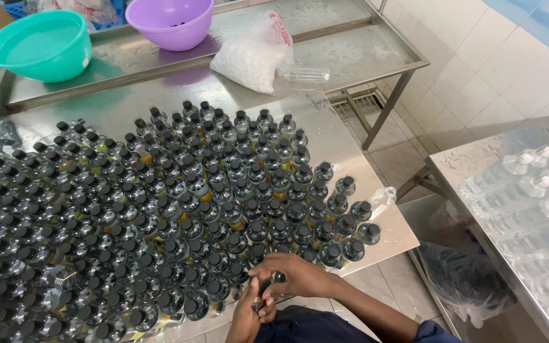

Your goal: The person repeatedly picks up black bottle caps and screws them onto small clear bottles filled with yellow liquid arranged on a stainless steel table. The person works methodically across rows of bottles, securing each cap by hand.

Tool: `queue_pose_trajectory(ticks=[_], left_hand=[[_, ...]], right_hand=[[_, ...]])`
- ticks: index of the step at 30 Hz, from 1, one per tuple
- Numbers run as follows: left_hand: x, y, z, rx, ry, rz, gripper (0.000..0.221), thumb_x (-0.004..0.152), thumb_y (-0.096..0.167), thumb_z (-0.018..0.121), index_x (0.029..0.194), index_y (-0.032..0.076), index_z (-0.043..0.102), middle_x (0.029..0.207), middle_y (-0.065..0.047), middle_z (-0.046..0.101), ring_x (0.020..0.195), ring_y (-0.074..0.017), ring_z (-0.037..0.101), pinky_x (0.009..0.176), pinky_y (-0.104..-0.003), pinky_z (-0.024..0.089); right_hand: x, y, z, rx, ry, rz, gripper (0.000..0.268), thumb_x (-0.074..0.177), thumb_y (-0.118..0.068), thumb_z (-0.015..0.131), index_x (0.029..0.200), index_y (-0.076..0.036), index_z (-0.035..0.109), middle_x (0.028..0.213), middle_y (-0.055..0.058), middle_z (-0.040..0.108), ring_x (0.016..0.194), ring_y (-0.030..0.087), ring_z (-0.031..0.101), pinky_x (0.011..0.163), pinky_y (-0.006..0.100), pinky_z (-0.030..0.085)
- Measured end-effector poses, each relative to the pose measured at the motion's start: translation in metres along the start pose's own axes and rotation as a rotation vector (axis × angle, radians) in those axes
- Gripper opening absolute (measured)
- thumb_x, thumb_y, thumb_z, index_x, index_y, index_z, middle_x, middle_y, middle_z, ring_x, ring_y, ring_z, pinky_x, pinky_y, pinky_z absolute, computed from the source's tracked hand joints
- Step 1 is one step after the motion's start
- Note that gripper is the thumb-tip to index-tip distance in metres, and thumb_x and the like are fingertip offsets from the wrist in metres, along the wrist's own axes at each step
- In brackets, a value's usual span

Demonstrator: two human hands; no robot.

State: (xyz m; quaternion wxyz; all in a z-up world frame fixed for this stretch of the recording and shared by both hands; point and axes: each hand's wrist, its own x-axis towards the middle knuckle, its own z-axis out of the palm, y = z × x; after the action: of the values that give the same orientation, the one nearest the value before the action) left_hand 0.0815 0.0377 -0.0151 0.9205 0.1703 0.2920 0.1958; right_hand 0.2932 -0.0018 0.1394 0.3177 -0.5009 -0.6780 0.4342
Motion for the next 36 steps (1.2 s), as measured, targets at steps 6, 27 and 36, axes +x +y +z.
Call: queue_pose_trajectory(ticks=[6, 27, 36], left_hand=[[-0.006, 0.01, 0.022, 0.067, -0.179, 0.039, 0.051, 0.111, 0.056, 0.047, 0.123, 0.007, 0.056, 0.08, -0.008, 0.057, 0.048, -0.0111, 0.029, 0.045, -0.03, 0.025], [-0.044, 0.016, -0.06, -0.17, 0.022, 0.249, 0.087, 0.109, 0.056, 0.049, 0.176, 0.007, 0.024, 0.077, -0.006, 0.056, 0.048, -0.0129, 0.037, 0.041, -0.032, 0.028], [-0.046, 0.017, -0.079, -0.198, -0.065, 0.265, 0.081, 0.112, 0.053, 0.044, 0.176, 0.006, 0.022, 0.082, -0.009, 0.059, 0.05, -0.0151, 0.04, 0.046, -0.036, 0.031]], right_hand=[[0.006, 0.004, -0.007, 0.107, 0.116, 0.044, 0.035, 0.095, -0.009, 0.085, 0.128, -0.017, 0.079, 0.106, 0.005, 0.087, 0.098, 0.02, 0.086, 0.092, 0.039, 0.071], [0.061, 0.127, -0.161, -0.422, 0.377, 0.118, 0.015, 0.105, -0.004, 0.067, 0.115, -0.009, 0.076, 0.108, 0.009, 0.084, 0.076, 0.018, 0.08, 0.073, 0.035, 0.069], [0.075, 0.154, -0.167, -0.36, 0.532, 0.12, 0.022, 0.105, -0.002, 0.067, 0.122, -0.006, 0.08, 0.114, 0.013, 0.085, 0.09, 0.027, 0.083, 0.082, 0.042, 0.072]])
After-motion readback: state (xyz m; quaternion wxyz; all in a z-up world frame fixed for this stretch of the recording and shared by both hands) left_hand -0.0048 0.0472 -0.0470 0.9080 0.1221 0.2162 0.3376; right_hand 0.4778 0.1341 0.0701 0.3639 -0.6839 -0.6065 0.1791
